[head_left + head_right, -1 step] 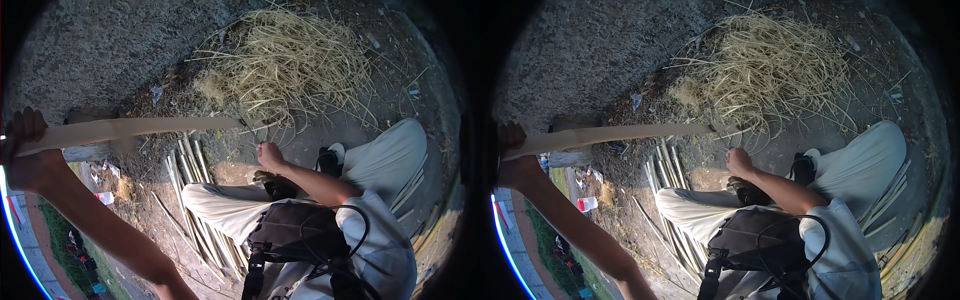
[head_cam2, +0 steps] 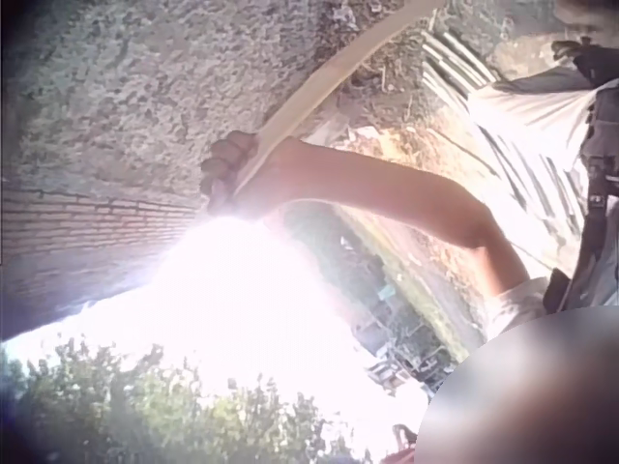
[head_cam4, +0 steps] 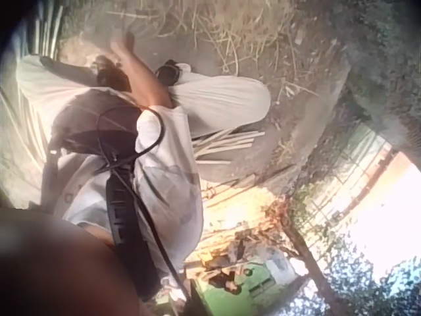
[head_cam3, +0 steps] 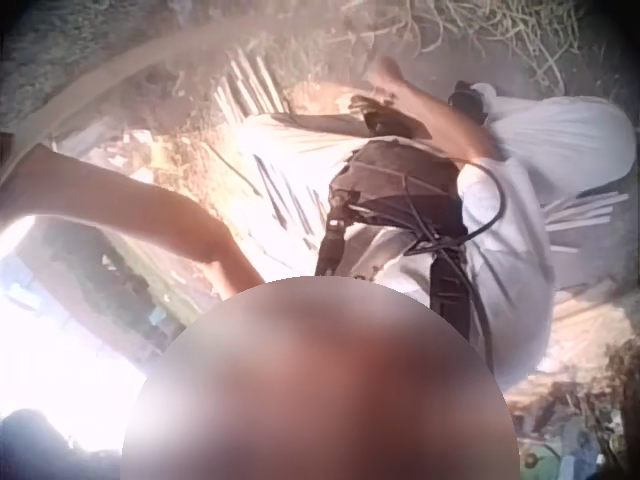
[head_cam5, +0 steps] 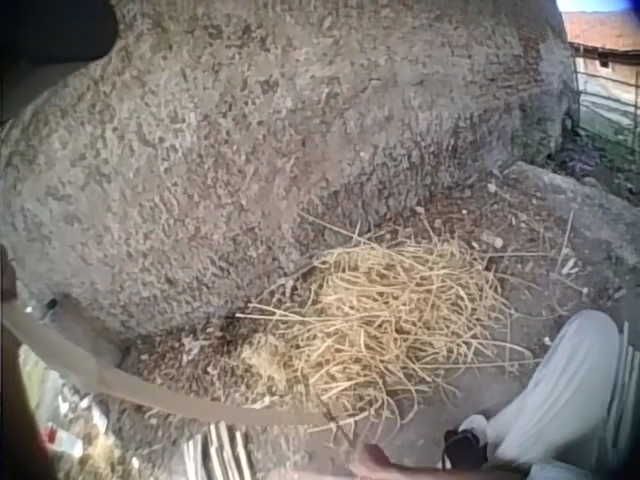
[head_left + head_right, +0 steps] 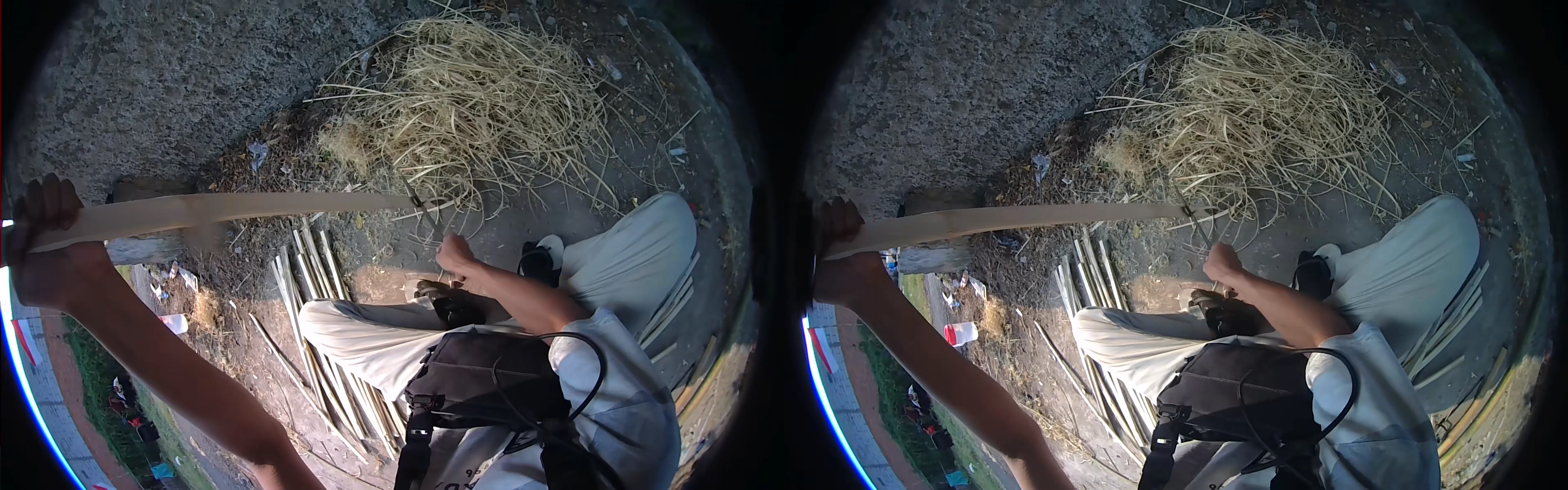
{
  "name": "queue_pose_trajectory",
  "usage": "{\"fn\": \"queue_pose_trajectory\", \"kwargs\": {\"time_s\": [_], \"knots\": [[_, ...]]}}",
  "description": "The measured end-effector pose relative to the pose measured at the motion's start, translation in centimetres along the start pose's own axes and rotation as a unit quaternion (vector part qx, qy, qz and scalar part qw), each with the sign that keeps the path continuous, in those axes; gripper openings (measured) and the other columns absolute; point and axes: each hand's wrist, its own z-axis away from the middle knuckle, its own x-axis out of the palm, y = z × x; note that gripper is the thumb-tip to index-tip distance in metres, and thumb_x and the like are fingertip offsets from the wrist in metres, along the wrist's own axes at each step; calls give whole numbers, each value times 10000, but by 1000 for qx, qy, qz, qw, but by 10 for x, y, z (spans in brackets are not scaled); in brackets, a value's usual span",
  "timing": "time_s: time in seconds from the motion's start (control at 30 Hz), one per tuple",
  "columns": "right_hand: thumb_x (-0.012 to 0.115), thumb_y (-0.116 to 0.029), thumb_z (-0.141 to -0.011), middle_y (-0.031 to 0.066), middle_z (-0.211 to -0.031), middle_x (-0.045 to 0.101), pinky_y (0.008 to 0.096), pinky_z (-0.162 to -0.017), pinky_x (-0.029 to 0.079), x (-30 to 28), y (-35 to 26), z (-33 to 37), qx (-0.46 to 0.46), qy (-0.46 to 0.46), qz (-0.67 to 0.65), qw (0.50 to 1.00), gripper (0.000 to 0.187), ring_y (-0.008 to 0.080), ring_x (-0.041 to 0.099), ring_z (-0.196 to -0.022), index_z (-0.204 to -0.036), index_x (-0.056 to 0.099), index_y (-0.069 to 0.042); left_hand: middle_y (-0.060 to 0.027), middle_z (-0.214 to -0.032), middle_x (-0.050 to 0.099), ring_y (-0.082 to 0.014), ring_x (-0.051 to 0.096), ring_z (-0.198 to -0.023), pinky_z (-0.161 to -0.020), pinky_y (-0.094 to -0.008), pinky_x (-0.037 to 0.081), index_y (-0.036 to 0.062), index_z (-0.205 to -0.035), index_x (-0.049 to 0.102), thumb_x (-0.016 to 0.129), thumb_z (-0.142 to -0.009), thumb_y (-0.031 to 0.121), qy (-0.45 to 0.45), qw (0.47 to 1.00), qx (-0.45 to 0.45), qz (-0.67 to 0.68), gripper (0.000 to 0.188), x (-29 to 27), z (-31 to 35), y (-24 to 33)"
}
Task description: The person strips a long thin layer from a bamboo stalk with a knife, then repeats the process on a different green stalk while seated on the ground.
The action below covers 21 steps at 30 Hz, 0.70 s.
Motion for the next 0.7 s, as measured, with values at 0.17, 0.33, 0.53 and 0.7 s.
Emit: {"fn": "queue_pose_trajectory", "kwargs": {"time_s": [0.17, 0.33, 0.53, 0.7], "knots": [[592, -167, -812, 218, -746, 643, 434, -641, 494, 11, -14, -11, -110, 78, -1, 991, 190, 351, 651, -731, -852, 652, 8, -12, -592, 230, -144, 251, -585, -534, -282, 219, 145, -568, 276, 495, -732, 185, 64, 996, -13, -61, 277, -8, -4, -11], [560, -189, -850, 260, -706, 609, 462, -624, 485, 1, -66, 26, -321, 118, -96, 935, 237, 406, 616, -680, -807, 620, 36, -19, -587, 237, -147, 263, -592, -537, -283, 225, 136, -555, 280, 514, -711, 141, 95, 995, 1, -39, 281, -2, -11, -9], [616, -150, -773, 278, -853, 636, 434, -734, 513, -6, 38, -14, -31, 0, 102, 994, 230, 378, 639, -883, -871, 647, 56, -25, -596, 230, -139, 241, -563, -491, -273, 235, 123, -581, 262, 462, -682, 68, 116, 993, -17, -27, 231, 1, -10, -14], [586, -198, -827, 239, -746, 632, 454, -684, 487, 4, -31, 19, -164, 58, -13, 985, 243, 405, 627, -766, -810, 620, 42, -32, -599, 256, -145, 253, -560, -507, -282, 241, 112, -580, 293, 499, -695, 67, 113, 991, -67, 16, 240, 16, 11, 7]]}}
